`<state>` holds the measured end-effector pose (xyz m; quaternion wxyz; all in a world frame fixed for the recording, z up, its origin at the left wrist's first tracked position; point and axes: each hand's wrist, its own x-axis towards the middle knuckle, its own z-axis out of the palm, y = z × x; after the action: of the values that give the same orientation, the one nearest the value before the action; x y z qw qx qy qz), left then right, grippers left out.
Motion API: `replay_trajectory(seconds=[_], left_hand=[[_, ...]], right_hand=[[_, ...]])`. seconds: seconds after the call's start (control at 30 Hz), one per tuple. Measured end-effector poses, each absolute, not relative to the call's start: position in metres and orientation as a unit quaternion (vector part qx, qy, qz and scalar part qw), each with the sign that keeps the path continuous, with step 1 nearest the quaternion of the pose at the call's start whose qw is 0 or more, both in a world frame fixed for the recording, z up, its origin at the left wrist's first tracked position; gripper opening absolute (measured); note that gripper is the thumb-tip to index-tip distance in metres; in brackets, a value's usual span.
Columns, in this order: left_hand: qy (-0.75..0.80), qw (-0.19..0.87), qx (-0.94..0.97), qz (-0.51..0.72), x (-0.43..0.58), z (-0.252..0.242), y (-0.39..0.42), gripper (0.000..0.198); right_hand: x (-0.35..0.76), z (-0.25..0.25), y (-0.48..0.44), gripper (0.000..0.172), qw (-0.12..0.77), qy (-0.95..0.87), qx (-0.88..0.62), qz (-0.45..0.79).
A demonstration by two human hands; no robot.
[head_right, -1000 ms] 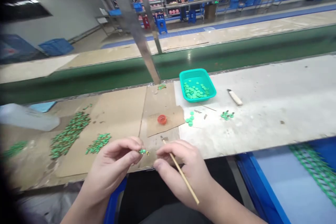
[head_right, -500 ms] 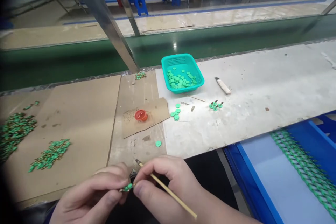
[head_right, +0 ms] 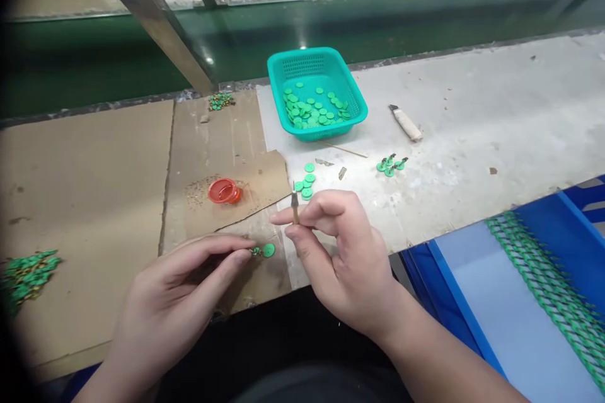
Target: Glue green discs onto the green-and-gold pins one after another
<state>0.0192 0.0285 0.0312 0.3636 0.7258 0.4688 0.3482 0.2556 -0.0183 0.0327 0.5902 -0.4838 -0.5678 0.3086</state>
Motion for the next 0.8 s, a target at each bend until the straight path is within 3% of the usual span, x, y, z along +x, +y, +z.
replay_trajectory(seconds=[0.1, 0.27, 0.8], left_hand=[[0.46, 0.352, 0.742, 0.337, 0.02, 0.029, 0.028, 0.01], [0.471, 0.323, 0.756, 0.321, 0.021, 0.026, 0.027, 0.012], [0.5, 0.315, 0.741, 0.32, 0.028, 0.027, 0.021, 0.011]], right_hand=[[0.257, 0.032, -0.018, 0.036, 0.565, -0.608, -0.486, 0.274], [0.266, 0.033, -0.021, 0.02, 0.493, -0.68, -0.503, 0.205], [0.266, 0.029, -0.025, 0.014, 0.497, -0.664, -0.516, 0.213]])
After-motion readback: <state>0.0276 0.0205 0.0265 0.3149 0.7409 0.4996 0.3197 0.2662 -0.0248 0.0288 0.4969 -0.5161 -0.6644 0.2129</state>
